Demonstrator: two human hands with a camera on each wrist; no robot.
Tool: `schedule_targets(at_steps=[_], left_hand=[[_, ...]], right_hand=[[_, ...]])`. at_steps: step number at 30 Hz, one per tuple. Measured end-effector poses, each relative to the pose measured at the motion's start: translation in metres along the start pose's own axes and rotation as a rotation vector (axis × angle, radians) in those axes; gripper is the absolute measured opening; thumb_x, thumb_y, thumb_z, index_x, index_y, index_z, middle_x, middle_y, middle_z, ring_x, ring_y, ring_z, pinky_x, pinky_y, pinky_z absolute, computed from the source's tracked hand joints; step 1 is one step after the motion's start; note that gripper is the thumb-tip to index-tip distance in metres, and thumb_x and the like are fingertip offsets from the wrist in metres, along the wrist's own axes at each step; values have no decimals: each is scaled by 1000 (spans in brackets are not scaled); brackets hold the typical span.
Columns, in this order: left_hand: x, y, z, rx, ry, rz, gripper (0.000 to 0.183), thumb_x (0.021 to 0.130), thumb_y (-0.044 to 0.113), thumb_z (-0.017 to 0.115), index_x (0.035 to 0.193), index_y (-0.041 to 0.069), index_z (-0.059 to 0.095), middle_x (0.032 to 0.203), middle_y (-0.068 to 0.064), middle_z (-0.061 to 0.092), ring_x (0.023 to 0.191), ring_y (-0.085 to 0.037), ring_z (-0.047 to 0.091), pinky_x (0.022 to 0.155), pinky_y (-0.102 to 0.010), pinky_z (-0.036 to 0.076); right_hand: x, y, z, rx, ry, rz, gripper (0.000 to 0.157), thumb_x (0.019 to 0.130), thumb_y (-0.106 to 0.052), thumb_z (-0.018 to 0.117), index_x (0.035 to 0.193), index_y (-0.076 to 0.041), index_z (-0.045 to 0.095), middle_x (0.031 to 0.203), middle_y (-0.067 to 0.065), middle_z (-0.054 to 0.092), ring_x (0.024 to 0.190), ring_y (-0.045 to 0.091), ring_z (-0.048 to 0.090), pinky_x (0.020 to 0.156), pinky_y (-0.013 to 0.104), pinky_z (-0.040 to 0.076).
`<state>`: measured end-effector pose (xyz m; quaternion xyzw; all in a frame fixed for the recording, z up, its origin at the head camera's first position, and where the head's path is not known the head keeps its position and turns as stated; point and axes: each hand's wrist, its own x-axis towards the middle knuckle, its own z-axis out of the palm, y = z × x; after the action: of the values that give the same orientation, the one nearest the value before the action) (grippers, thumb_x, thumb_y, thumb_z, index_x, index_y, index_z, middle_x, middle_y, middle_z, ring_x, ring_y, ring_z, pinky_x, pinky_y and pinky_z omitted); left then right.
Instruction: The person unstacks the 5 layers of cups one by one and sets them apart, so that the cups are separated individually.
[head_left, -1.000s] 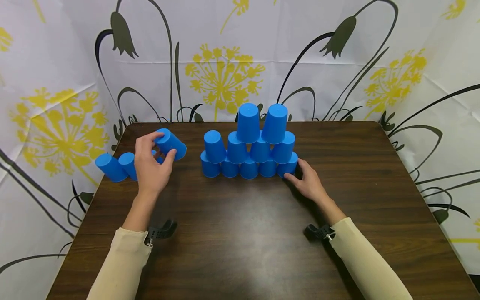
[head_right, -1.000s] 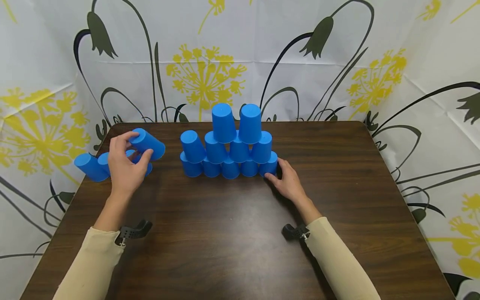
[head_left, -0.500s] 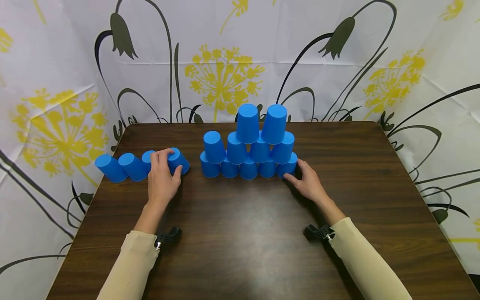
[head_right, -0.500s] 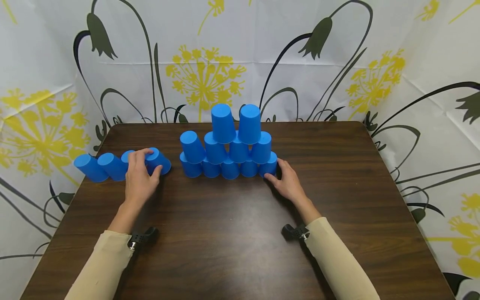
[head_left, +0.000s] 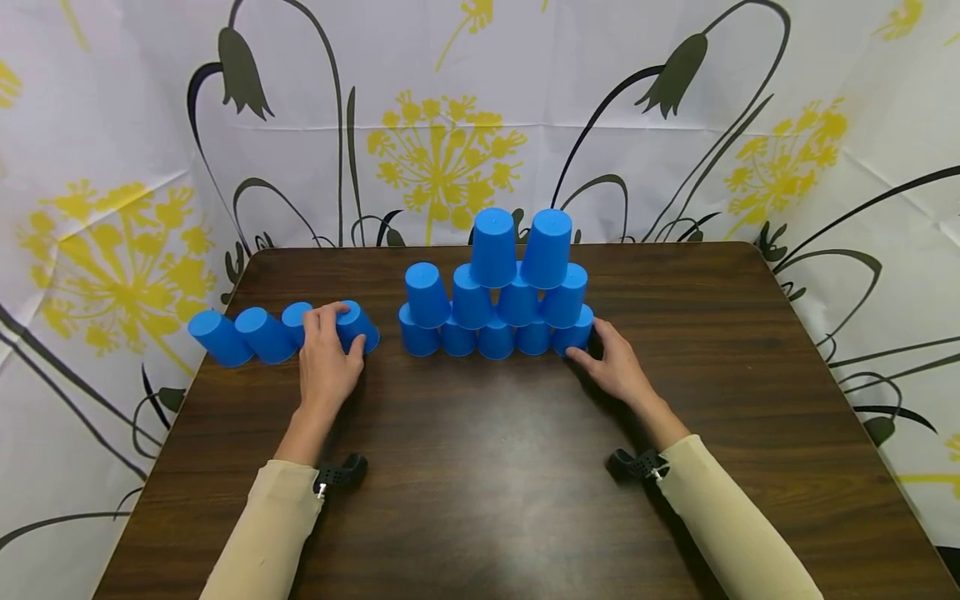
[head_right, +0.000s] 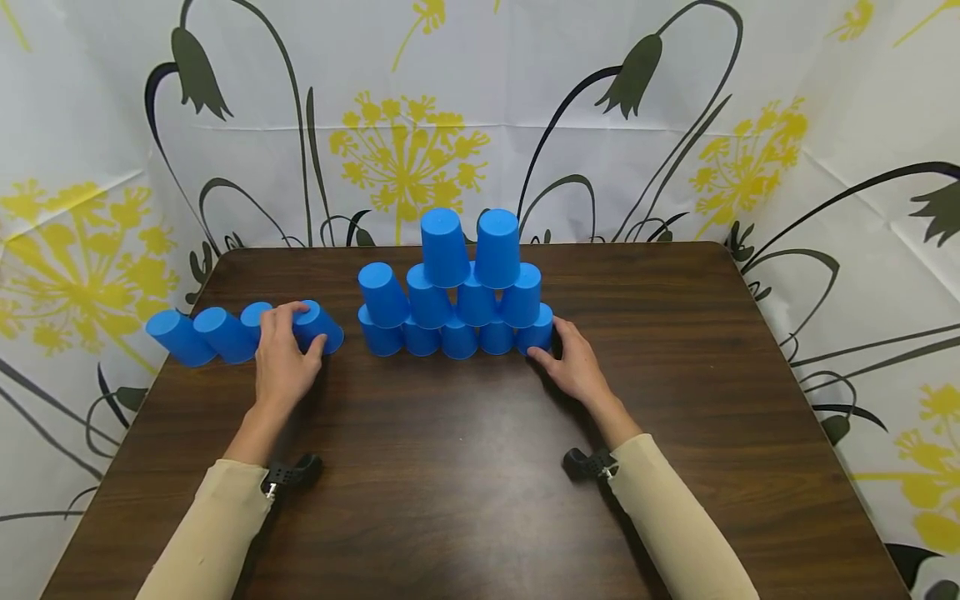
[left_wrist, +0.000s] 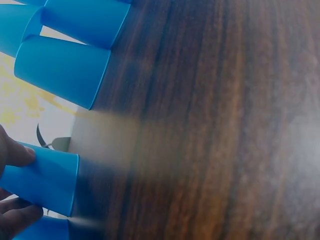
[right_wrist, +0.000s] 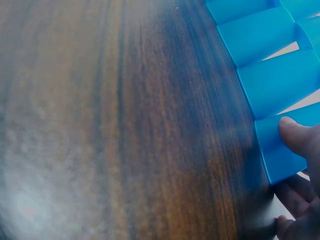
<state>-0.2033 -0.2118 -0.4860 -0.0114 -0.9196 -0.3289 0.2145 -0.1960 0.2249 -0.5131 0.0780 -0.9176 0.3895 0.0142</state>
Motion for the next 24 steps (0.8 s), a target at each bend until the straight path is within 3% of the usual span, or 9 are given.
schedule_targets(at_steps=[7,20,24], left_hand=[[-1,-2,-1,-8,41,11,52,85,5,75,131,6,50,128,-23,44,115,-50,54,95,-65,43],[-2,0,-3,-1,32,12,51,86,5,74,131,5,51,128,-23,44,113,-49,55,94,-64,45],[-4,1,-4,-1,59,30,51,85,4,74,131,5,52,128,-23,45,111,-47,56,92,-63,47]], right_hand=[[-1,-1,0,2,-3,7,65,93,-31,68,144,-1,41,141,23,47,131,41,44,107,59,34],[0,-1,0,1,-3,17,65,93,-32,68,144,-1,41,140,22,48,130,41,44,107,60,34],[-1,-2,-1,2,-6,20,66,93,-32,68,144,-1,41,141,23,48,130,41,44,107,60,34]])
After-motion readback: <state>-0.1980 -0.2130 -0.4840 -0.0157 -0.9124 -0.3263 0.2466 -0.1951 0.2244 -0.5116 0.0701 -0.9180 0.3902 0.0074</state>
